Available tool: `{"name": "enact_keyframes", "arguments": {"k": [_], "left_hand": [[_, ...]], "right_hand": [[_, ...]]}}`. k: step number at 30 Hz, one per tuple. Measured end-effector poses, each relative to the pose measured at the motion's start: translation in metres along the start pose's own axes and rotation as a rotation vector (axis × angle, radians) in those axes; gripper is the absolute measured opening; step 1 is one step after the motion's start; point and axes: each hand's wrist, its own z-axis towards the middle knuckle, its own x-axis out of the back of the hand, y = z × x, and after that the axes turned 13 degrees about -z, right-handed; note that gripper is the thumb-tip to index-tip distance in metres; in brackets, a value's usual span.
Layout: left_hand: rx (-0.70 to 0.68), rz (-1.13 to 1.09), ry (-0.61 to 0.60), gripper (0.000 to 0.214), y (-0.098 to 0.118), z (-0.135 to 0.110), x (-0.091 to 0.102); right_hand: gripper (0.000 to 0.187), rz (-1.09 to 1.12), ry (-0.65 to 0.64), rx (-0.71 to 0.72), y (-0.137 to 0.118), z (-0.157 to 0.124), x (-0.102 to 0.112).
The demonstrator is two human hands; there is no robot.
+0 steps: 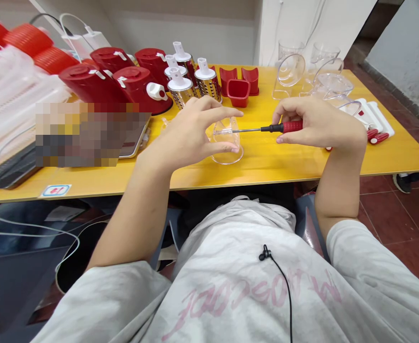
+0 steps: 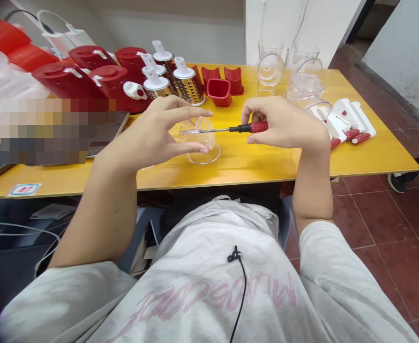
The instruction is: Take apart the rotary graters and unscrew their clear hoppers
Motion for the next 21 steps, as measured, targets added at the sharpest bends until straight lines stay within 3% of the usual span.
{"name": "enact_keyframes", "arguments": {"k": [21], "left_hand": [[0.005, -0.031, -0.001, 0.077, 0.0001, 0.0005, 0.0003]], "right_hand": [[0.036, 0.006, 0.027, 0.002, -0.0051, -0.0043, 0.0046]]}}
